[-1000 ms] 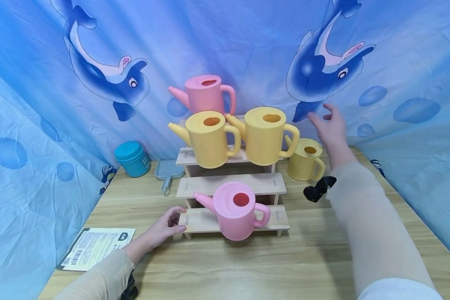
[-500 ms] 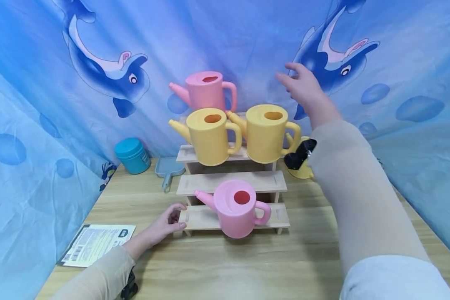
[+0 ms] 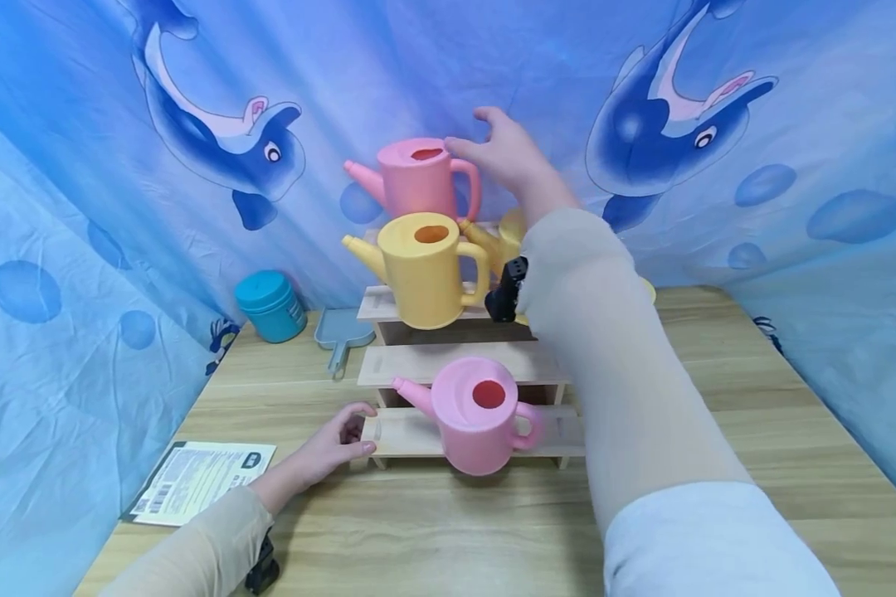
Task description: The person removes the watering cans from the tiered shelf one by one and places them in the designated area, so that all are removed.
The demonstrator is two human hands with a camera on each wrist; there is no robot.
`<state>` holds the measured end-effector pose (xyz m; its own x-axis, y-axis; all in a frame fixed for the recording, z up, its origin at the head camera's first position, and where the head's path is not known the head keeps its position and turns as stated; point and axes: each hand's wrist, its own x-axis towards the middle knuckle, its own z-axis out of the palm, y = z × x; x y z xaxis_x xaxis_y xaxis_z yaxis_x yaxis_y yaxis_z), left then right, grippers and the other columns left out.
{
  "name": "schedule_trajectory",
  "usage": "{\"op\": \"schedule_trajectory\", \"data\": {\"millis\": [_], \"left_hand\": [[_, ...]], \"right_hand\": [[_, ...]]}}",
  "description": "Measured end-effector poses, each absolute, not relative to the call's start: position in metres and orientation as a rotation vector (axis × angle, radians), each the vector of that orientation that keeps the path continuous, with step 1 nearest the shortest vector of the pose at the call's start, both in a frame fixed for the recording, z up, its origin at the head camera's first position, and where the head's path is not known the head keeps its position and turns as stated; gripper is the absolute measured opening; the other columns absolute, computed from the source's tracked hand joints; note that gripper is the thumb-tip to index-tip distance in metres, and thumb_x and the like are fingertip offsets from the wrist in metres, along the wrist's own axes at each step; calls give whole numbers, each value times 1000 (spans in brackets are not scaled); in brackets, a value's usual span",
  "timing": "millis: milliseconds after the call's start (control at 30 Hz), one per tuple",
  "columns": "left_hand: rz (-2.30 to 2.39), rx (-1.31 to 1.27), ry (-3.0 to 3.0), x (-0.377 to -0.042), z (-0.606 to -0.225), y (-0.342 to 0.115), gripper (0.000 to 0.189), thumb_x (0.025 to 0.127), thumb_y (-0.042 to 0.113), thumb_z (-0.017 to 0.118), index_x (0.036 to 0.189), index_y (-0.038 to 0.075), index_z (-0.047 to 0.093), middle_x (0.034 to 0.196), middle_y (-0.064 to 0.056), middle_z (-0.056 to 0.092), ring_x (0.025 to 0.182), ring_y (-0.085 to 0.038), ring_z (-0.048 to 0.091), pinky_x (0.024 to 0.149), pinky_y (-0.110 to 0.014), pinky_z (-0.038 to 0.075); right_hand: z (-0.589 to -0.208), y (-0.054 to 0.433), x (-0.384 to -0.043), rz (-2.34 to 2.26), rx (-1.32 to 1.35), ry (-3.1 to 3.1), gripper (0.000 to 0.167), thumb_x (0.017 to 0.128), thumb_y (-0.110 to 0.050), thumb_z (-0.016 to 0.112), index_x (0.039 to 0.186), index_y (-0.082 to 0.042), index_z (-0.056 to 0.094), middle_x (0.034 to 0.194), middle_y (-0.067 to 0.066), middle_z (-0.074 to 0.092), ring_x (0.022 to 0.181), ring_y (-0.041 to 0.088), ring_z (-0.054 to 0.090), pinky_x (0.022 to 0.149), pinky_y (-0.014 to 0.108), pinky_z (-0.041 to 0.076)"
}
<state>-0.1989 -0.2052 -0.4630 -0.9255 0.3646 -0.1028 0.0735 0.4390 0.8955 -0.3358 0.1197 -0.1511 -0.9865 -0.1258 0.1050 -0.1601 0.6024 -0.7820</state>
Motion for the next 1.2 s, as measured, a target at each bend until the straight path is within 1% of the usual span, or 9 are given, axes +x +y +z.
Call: {"op": "schedule_trajectory", "data": {"millis": [200, 300, 433, 600, 700, 767, 867, 1067, 1200], "left_hand": [[1469, 394, 2419, -198, -462, -206, 48, 83, 26, 71, 122, 16, 45, 98, -9, 53, 86, -23, 50, 73, -35, 42], [1470, 390, 2416, -197, -464, -205, 48, 83, 27, 71, 123, 17, 45, 98, -9, 53, 86, -22, 50, 73, -34, 43], [1473, 406, 2430, -196, -464, -205, 48, 83, 26, 71, 123, 15, 45, 98, -10, 53, 85, -22, 50, 72, -33, 43], [1469, 412, 2434, -196, -463, -205, 48, 83, 27, 71, 123, 17, 46, 97, -9, 53, 86, -22, 50, 72, -33, 42], [1478, 414, 2426, -196, -463, -206, 48, 83, 26, 71, 123, 16, 46, 97, -9, 53, 85, -21, 49, 72, -33, 42], [1480, 422, 2420, -196, -462, -205, 48, 84, 24, 70, 123, 15, 45, 97, -8, 53, 85, -20, 49, 71, -32, 42], [1478, 416, 2409, -196, -462, -205, 48, 85, 22, 69, 125, 14, 44, 99, -8, 53, 86, -20, 49, 71, -32, 42], [1468, 386, 2413, -195, -461, -203, 48, 85, 22, 69, 125, 15, 44, 99, -9, 52, 86, -21, 49, 72, -33, 41], [1470, 383, 2417, -194, -461, -203, 48, 85, 24, 69, 125, 15, 44, 98, -9, 52, 86, -21, 49, 72, -33, 41]], "right_hand": [[-151, 97, -338, 1379, 309, -2804, 83, 86, -57, 53, 150, -31, 6, 153, 2, 20, 138, 19, 23, 107, 40, 26], [-151, 89, -337, 1394, 320, -2823, 84, 87, -58, 51, 150, -31, 4, 153, 1, 21, 137, 18, 25, 103, 39, 33], [-153, 82, -337, 1425, 319, -2823, 82, 86, -59, 50, 150, -33, 6, 153, -4, 22, 137, 16, 25, 98, 39, 37], [-156, 80, -338, 1427, 295, -2803, 78, 87, -58, 50, 150, -32, 12, 152, -5, 24, 136, 16, 27, 101, 40, 34], [-158, 81, -339, 1427, 272, -2803, 76, 87, -58, 51, 149, -29, 18, 150, -3, 29, 134, 17, 30, 95, 41, 41], [-159, 82, -339, 1422, 258, -2807, 76, 87, -58, 51, 148, -26, 21, 148, -2, 31, 132, 18, 32, 95, 40, 40], [-160, 87, -339, 1435, 238, -2816, 77, 85, -60, 52, 147, -25, 23, 146, -1, 33, 129, 20, 34, 89, 42, 45], [-161, 97, -340, 1484, 253, -2809, 78, 84, -59, 54, 148, -26, 22, 146, 0, 32, 125, 21, 37, 78, 44, 50], [-163, 103, -342, 1518, 274, -2801, 78, 85, -57, 54, 148, -27, 21, 147, 1, 31, 123, 25, 42, 74, 44, 51]]}}
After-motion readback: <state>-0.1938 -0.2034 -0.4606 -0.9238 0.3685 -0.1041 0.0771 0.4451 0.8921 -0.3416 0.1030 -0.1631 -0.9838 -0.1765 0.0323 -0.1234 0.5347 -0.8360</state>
